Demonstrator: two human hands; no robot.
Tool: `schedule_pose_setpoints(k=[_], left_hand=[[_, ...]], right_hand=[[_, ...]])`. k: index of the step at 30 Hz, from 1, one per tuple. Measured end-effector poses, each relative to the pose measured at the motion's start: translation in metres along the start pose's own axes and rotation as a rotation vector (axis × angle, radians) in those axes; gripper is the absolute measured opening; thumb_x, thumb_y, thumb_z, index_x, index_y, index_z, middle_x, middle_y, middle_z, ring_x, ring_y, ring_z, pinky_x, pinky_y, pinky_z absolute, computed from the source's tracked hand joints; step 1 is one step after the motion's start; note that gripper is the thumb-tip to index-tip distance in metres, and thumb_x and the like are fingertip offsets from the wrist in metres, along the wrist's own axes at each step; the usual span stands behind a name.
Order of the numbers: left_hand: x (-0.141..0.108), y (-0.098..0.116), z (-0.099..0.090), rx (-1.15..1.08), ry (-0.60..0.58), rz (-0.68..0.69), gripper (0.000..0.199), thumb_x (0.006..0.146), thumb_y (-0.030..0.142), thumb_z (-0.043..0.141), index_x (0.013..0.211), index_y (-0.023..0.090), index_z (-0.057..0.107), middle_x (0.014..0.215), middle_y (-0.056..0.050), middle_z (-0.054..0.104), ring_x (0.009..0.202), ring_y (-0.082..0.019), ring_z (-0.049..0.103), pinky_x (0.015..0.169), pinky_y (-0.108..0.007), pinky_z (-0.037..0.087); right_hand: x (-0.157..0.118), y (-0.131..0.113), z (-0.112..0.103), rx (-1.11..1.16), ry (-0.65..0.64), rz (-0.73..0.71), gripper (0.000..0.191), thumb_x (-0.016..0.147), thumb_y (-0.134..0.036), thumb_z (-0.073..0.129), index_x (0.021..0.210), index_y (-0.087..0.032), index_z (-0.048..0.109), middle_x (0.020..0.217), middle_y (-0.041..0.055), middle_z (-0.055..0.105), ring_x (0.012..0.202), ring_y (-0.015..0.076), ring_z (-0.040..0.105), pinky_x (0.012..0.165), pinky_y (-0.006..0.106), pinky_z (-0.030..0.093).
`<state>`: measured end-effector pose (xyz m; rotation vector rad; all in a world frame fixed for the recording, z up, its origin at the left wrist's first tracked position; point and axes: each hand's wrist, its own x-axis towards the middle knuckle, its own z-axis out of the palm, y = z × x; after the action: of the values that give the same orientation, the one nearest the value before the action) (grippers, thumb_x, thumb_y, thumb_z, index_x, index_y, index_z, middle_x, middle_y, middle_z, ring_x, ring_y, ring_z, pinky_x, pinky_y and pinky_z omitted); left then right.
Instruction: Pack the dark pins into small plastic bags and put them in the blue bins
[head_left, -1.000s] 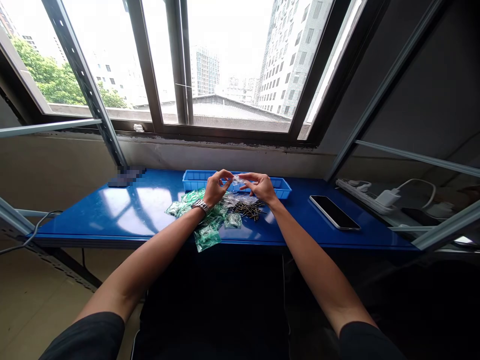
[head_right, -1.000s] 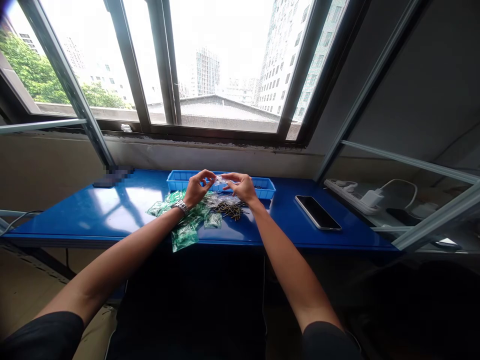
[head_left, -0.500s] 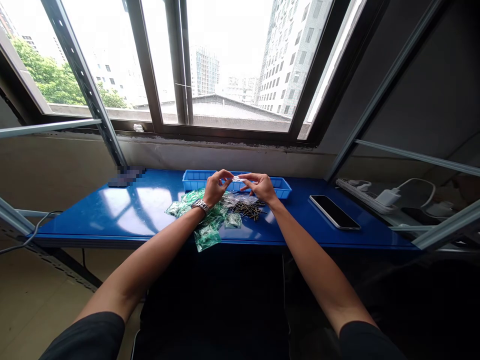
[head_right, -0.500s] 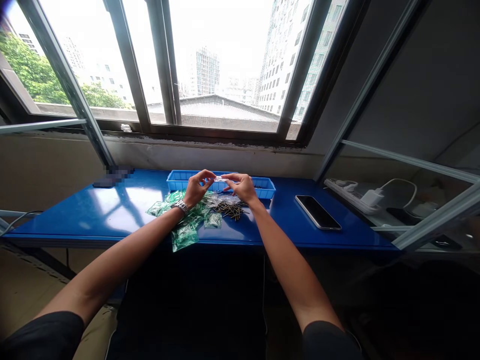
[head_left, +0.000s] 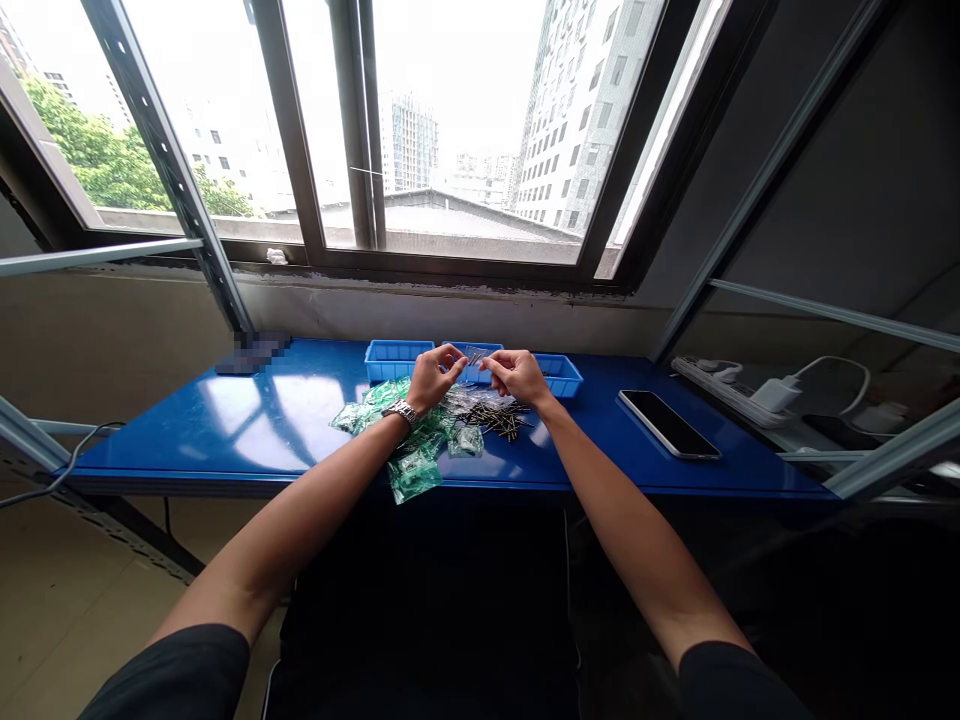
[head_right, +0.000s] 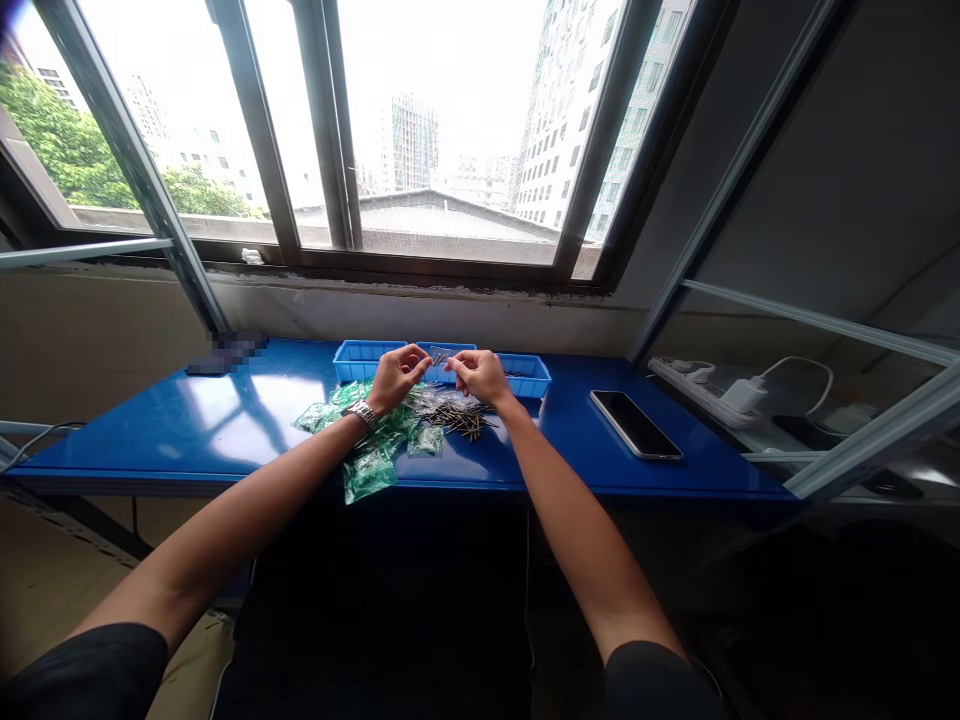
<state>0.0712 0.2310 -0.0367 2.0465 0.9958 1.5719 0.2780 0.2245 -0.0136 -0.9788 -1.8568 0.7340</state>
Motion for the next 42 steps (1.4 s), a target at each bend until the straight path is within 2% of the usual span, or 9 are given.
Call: schedule_pose_setpoints(k=[15, 19, 23, 27, 31, 33, 36, 39, 42], left_hand=[[-0.0005, 0.0001, -0.0005, 0.019, -0.030, 0.026, 0.026, 0.093, 0.041, 0.068, 0.087, 0.017, 0.069, 0.066, -0.003, 0.068, 0.056, -0.013, 0.059, 0.052, -0.024, 0.043], [-0.0006, 0.0031, -0.0016, 0.011, -0.034, 0.034, 0.020, 0.094, 0.038, 0.068, 0.090, 0.018, 0.069, 0.074, -0.005, 0.074, 0.068, -0.016, 0.069, 0.058, -0.025, 0.048], [0.0004, 0.0020, -0.0018, 0.022, 0.016, 0.056, 0.010, 0.093, 0.029, 0.069, 0.095, 0.019, 0.070, 0.094, -0.006, 0.078, 0.086, -0.019, 0.073, 0.067, -0.026, 0.053], [0.0008, 0.0002, -0.0016, 0.010, 0.025, 0.055, 0.010, 0.093, 0.028, 0.068, 0.098, 0.020, 0.069, 0.102, -0.007, 0.078, 0.094, -0.021, 0.074, 0.071, -0.028, 0.055], [0.0006, 0.0008, -0.0019, 0.011, 0.020, 0.053, 0.012, 0.094, 0.030, 0.069, 0.097, 0.019, 0.069, 0.100, -0.008, 0.078, 0.093, -0.021, 0.074, 0.070, -0.027, 0.054], [0.0005, 0.0011, -0.0019, 0.014, 0.004, 0.034, 0.016, 0.096, 0.034, 0.068, 0.093, 0.019, 0.068, 0.087, -0.006, 0.078, 0.081, -0.019, 0.074, 0.066, -0.026, 0.052], [0.0004, 0.0007, -0.0013, 0.040, -0.012, 0.009, 0.023, 0.097, 0.039, 0.066, 0.087, 0.019, 0.067, 0.067, -0.002, 0.071, 0.063, -0.016, 0.068, 0.060, -0.025, 0.047], [0.0006, 0.0002, -0.0006, 0.058, -0.002, 0.011, 0.024, 0.097, 0.040, 0.064, 0.087, 0.019, 0.068, 0.063, -0.001, 0.069, 0.058, -0.015, 0.063, 0.055, -0.024, 0.043], [0.0009, 0.0005, -0.0002, 0.046, 0.019, -0.001, 0.023, 0.099, 0.038, 0.060, 0.089, 0.019, 0.068, 0.066, -0.001, 0.069, 0.057, -0.014, 0.062, 0.053, -0.023, 0.041]], right_hand=[[0.0000, 0.0011, 0.0008, 0.056, 0.022, -0.015, 0.046, 0.088, -0.058, 0.069, 0.096, -0.014, 0.081, 0.059, 0.0032, 0.068, 0.040, 0.0130, 0.056, 0.039, 0.024, 0.044], [-0.0003, -0.0006, 0.0009, 0.072, 0.040, -0.015, 0.046, 0.086, -0.058, 0.073, 0.100, -0.015, 0.081, 0.084, 0.0108, 0.079, 0.049, 0.0174, 0.068, 0.037, 0.023, 0.044], [0.0001, -0.0007, 0.0018, 0.100, 0.057, -0.035, 0.039, 0.085, -0.048, 0.075, 0.109, -0.018, 0.081, 0.112, 0.0134, 0.078, 0.067, 0.0242, 0.078, 0.038, 0.024, 0.048], [0.0004, -0.0014, 0.0025, 0.097, 0.069, -0.034, 0.037, 0.085, -0.042, 0.074, 0.113, -0.019, 0.080, 0.120, 0.0124, 0.076, 0.074, 0.0259, 0.079, 0.038, 0.024, 0.049], [-0.0005, -0.0020, 0.0016, 0.082, 0.068, -0.041, 0.040, 0.085, -0.050, 0.074, 0.109, -0.018, 0.080, 0.112, 0.0124, 0.078, 0.068, 0.0231, 0.077, 0.041, 0.025, 0.051], [-0.0009, -0.0019, 0.0011, 0.072, 0.040, -0.033, 0.043, 0.087, -0.054, 0.072, 0.104, -0.016, 0.081, 0.092, 0.0109, 0.079, 0.057, 0.0191, 0.072, 0.040, 0.024, 0.049], [-0.0013, -0.0017, 0.0007, 0.080, -0.015, -0.006, 0.043, 0.089, -0.057, 0.069, 0.094, -0.015, 0.080, 0.062, 0.0047, 0.070, 0.042, 0.0137, 0.060, 0.037, 0.022, 0.043], [-0.0003, -0.0003, 0.0002, 0.100, -0.036, 0.020, 0.042, 0.088, -0.057, 0.069, 0.088, -0.016, 0.078, 0.057, 0.0026, 0.067, 0.041, 0.0117, 0.055, 0.038, 0.022, 0.042], [0.0027, 0.0051, -0.0011, 0.133, 0.024, 0.084, 0.041, 0.085, -0.055, 0.071, 0.086, -0.015, 0.078, 0.059, 0.0038, 0.067, 0.041, 0.0119, 0.055, 0.037, 0.022, 0.040]])
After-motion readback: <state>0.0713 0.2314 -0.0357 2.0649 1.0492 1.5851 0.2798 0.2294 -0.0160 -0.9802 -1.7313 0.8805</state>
